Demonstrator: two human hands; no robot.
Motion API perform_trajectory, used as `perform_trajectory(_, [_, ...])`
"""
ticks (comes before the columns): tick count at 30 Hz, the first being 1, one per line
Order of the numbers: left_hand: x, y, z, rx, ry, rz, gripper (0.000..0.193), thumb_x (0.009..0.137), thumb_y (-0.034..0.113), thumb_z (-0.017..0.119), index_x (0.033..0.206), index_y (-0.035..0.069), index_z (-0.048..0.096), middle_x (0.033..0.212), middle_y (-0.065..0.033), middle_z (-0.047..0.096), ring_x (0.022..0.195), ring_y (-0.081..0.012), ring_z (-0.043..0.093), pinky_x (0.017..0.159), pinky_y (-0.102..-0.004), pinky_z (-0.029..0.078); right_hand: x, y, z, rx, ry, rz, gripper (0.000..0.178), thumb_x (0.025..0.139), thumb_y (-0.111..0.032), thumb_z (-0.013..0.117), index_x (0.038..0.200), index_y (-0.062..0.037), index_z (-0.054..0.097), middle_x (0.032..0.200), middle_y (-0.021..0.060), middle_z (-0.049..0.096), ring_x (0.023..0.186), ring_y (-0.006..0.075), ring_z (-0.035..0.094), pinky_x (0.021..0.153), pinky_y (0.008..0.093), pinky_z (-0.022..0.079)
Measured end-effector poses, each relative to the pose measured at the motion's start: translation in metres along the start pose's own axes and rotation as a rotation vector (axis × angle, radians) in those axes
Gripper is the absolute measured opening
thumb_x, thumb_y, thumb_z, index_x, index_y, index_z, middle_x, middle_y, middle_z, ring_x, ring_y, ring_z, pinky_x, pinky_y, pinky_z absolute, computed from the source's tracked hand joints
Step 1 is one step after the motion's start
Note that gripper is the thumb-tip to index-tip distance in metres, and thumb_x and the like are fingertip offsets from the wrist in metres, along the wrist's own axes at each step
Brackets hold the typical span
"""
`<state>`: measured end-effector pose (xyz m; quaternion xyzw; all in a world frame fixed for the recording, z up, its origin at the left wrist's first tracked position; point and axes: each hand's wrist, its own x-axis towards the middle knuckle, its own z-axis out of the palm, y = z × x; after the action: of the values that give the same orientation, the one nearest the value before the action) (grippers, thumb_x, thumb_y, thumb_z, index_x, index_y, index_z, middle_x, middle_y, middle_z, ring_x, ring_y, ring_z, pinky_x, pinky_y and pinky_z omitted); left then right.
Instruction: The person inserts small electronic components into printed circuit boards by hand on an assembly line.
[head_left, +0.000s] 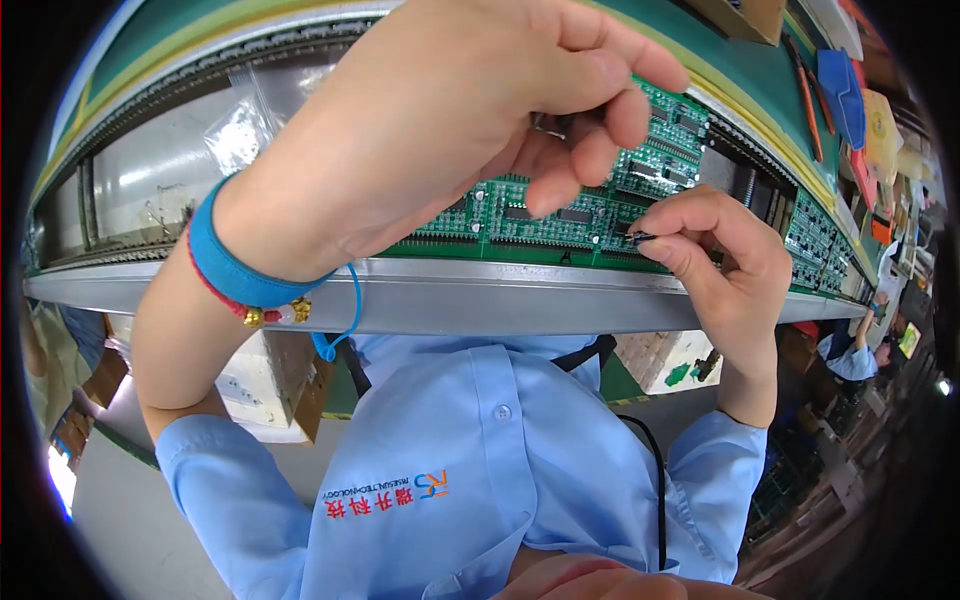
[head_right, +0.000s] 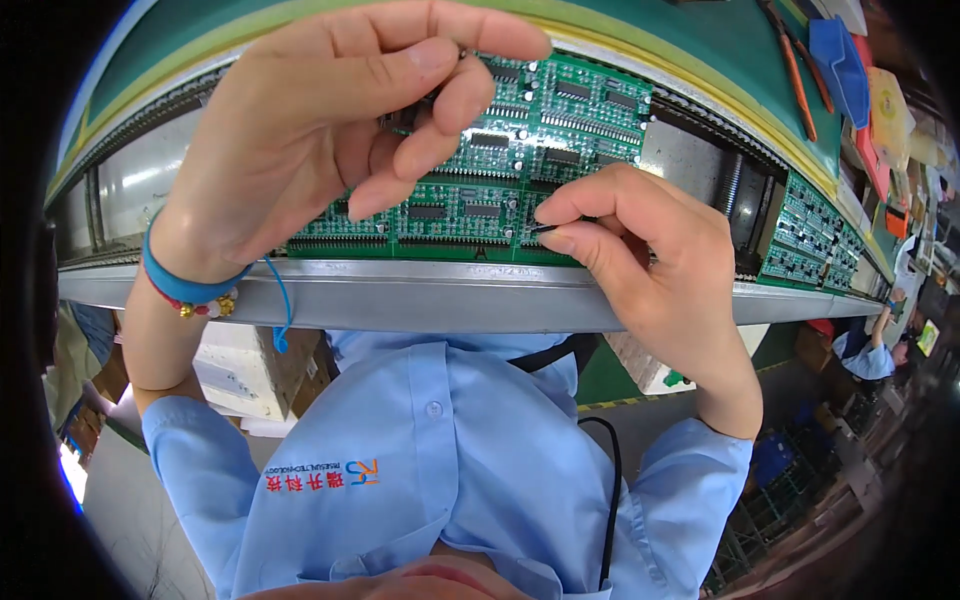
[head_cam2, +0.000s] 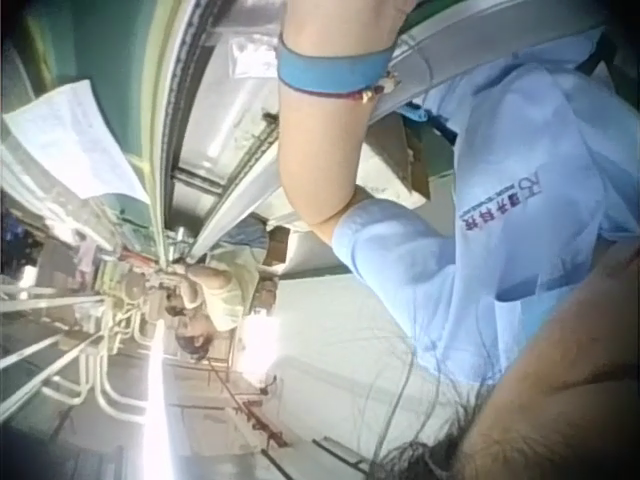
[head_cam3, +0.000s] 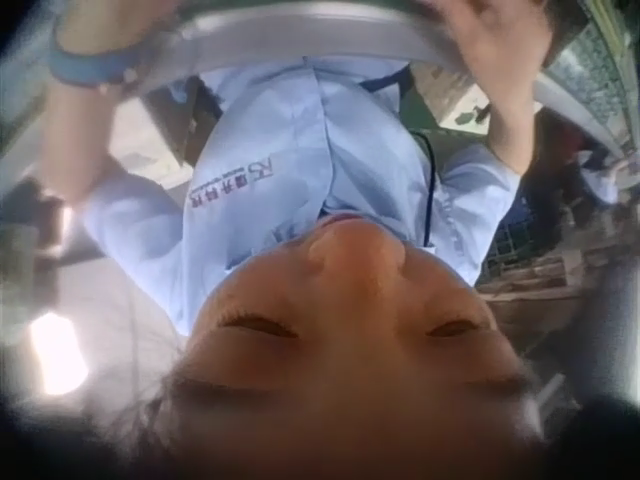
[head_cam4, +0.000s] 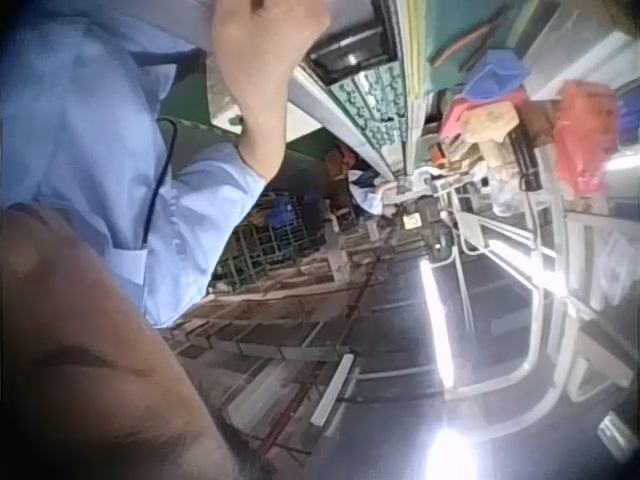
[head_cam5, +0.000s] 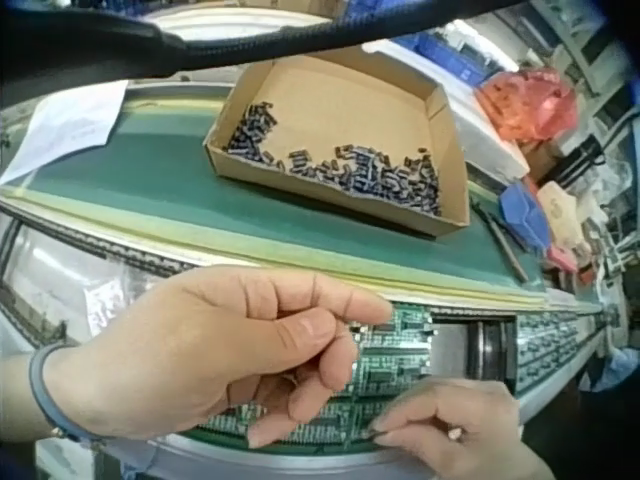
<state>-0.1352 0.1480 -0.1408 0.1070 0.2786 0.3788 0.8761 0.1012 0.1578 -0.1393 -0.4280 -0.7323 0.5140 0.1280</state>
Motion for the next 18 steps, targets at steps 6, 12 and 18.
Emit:
perform_trajectory(6, [0.001,-0.016,-0.024,0.003,0.038,0.043,0.028,0.096,0.013,0.043,0.117,-0.006,0.047,0.086,-0.0058,0.055,0.058,-0.0098,0.046,0.051,-0.0190,0.039,0.005,0.001,0.012,-0.395,0.033,-0.325,0.016,0.069,0.003,0.069,0.084,-0.0005,0.062,0.079,0.0093,0.061,0.065,0.0198,0.061,0.055,0.0265,0.048])
perform_trajectory(12, [0.004,-0.028,-0.015,0.093,0.087,0.090,0.027,0.094,0.015,0.046,0.113,-0.004,0.049,0.083,-0.0044,0.055,0.057,-0.0080,0.044,0.049,-0.0183,0.037,0.003,0.009,0.019,-0.660,0.113,-0.534,0.022,0.064,0.002,0.070,0.083,-0.0030,0.061,0.079,0.0083,0.060,0.063,0.0225,0.060,0.052,0.0304,0.048])
perform_trajectory(18, [0.005,-0.033,-0.018,0.201,0.138,0.119,0.027,0.093,0.017,0.049,0.110,-0.003,0.051,0.080,-0.0030,0.054,0.055,-0.0063,0.042,0.047,-0.0176,0.034,0.004,0.017,0.019,-0.705,0.138,-0.563,0.021,0.063,0.002,0.070,0.081,-0.0029,0.060,0.078,0.0076,0.059,0.062,0.0216,0.060,0.051,0.0296,0.048])
